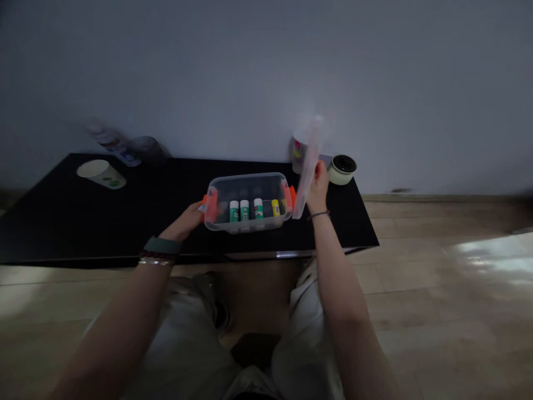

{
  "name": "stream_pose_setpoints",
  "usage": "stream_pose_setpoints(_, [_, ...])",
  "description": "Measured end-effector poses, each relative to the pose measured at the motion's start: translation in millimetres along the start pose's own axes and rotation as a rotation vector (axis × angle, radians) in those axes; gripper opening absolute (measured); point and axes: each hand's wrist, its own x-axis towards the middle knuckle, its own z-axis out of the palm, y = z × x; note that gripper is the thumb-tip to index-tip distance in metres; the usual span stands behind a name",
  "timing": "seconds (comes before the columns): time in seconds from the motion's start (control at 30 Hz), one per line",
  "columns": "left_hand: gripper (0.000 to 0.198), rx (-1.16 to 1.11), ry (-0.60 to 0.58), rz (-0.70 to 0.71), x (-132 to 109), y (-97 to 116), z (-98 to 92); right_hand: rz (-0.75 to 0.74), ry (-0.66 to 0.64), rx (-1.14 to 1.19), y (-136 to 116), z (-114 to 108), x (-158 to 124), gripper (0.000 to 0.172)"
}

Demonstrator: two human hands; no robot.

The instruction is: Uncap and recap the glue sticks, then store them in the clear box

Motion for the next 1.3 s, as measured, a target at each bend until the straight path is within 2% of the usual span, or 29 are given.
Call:
stream_pose_setpoints(0.07, [0.036, 0.017, -0.018, -0.012, 0, -1, -2.0, 0.099, 0.062, -0.135, 11, -20, 6, 0.038])
stream_pose_setpoints(0.13, [0.036, 0.033, -0.041, -0.016, 1, -2, -4.9, 0.196, 0.007, -0.379, 19, -39, 7, 0.038])
stream_pose_setpoints(0.27, [0.034, 0.149, -0.105, 0.019, 2, -4, -15.1, 0.368, -0.323, -0.826, 33, -64, 0, 0.042])
stream_pose_setpoints(0.37, [0.042, 0.359, 0.011, 0.098, -5, -1, -22.4, 0.488, -0.563, -0.990, 46, -67, -5, 0.044])
stream_pose_setpoints(0.43, [0.050, 0.498, 0.135, 0.229, -15, 5, -23.4, 0.541, -0.643, -1.024, 54, -62, -10, 0.047])
stream_pose_setpoints(0.5, [0.050, 0.601, 0.196, 0.438, -27, 14, -19.6, 0.561, -0.656, -1.052, 62, -56, -15, 0.049])
stream_pose_setpoints(0.57, [0.044, 0.668, 0.157, 0.672, -38, 22, -11.4, 0.569, -0.633, -1.078, 67, -50, -21, 0.048])
stream_pose_setpoints(0.63, [0.038, 0.726, 0.045, 0.853, -48, 28, -0.9, 0.575, -0.572, -1.071, 68, -43, -23, 0.043])
stream_pose_setpoints(0.73, [0.033, 0.855, -0.090, 0.988, -58, 28, 13.9, 0.456, -0.391, -0.989, 51, -27, -18, 0.034])
stream_pose_setpoints(0.8, [0.031, 0.950, -0.131, 1.003, -63, 26, 20.9, 0.259, -0.313, -0.875, 25, -7, -10, 0.032])
stream_pose_setpoints(0.83, [0.030, 0.992, -0.144, 0.997, -64, 25, 23.4, 0.144, -0.316, -0.802, 10, 5, -8, 0.032])
stream_pose_setpoints(0.87, [0.030, 1.029, -0.152, 0.987, -66, 24, 25.5, 0.028, -0.361, -0.724, -6, 20, -7, 0.032])
stream_pose_setpoints(0.93, [0.029, 1.088, -0.167, 0.974, -68, 23, 28.7, -0.139, -0.544, -0.624, -36, 51, -9, 0.031])
stream_pose_setpoints(0.97, [0.029, 1.110, -0.170, 0.970, -69, 23, 30.1, -0.177, -0.655, -0.623, -47, 67, -12, 0.029])
stream_pose_setpoints(1.03, [0.028, 1.143, -0.179, 0.974, -71, 22, 32.7, -0.147, -0.887, -0.712, -60, 95, -21, 0.031])
stream_pose_setpoints(1.1, [0.027, 1.154, -0.188, 0.986, -73, 19, 35.1, -0.037, -1.098, -0.838, -58, 115, -28, 0.039])
stream_pose_setpoints(1.17, [0.025, 1.149, -0.189, 1.010, -74, 16, 36.8, 0.048, -1.246, -0.899, -47, 128, -32, 0.045])
stream_pose_setpoints(1.23, [0.023, 1.132, -0.176, 1.034, -74, 14, 37.9, 0.058, -1.349, -0.835, -33, 135, -33, 0.046])
stream_pose_setpoints(1.3, [0.023, 1.120, -0.159, 1.055, -74, 12, 38.6, 0.020, -1.418, -0.660, -23, 138, -31, 0.041])
